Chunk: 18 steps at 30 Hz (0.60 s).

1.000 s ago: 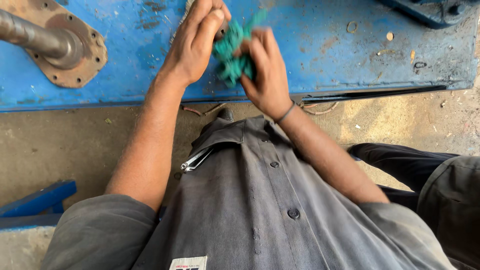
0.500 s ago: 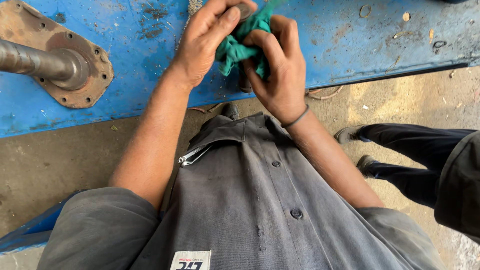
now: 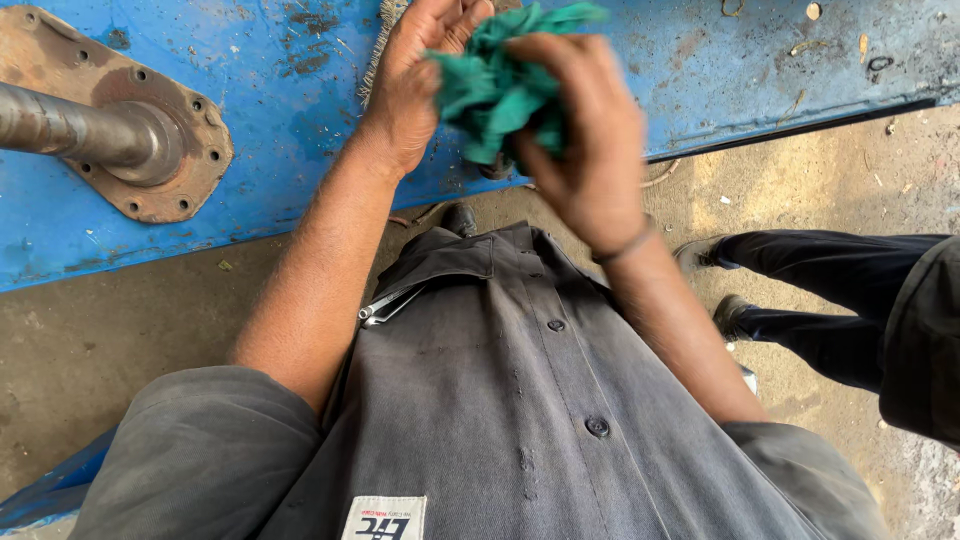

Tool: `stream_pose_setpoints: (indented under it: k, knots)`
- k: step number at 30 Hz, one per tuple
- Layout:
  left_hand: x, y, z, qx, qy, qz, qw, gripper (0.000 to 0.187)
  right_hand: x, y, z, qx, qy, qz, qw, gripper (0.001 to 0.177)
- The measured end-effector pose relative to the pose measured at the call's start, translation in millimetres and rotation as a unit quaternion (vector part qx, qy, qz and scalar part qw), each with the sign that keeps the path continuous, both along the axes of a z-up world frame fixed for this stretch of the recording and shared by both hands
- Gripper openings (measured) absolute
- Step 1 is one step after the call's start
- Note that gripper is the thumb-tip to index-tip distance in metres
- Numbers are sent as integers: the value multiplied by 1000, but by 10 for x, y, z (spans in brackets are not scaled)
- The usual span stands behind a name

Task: The person wipes a cylindrical metal rod and a small metal ring with a green cloth on a blue workbench. The person rotates the rod to clean different sections and then cleans the ring before placing both items on the bench.

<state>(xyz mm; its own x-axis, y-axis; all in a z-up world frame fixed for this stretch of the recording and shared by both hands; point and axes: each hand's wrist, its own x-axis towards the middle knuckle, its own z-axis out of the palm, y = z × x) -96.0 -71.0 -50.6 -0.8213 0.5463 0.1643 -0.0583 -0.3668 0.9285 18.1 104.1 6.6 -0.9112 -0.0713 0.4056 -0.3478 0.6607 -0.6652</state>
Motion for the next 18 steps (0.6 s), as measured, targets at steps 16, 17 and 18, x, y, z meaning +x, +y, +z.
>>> stream_pose_setpoints:
  k: [16, 17, 18]
  knots:
    - [179, -136, 178, -36, 61, -31, 997, 30, 222, -52, 28, -10, -98, 12, 995, 44]
    - [209, -142, 192, -49, 65, -36, 996, 29, 223, -88, 68, -12, -56, -8, 998, 45]
    - [233, -145, 205, -62, 69, -41, 995, 29, 220, -130, 88, -14, -14, -27, 999, 45]
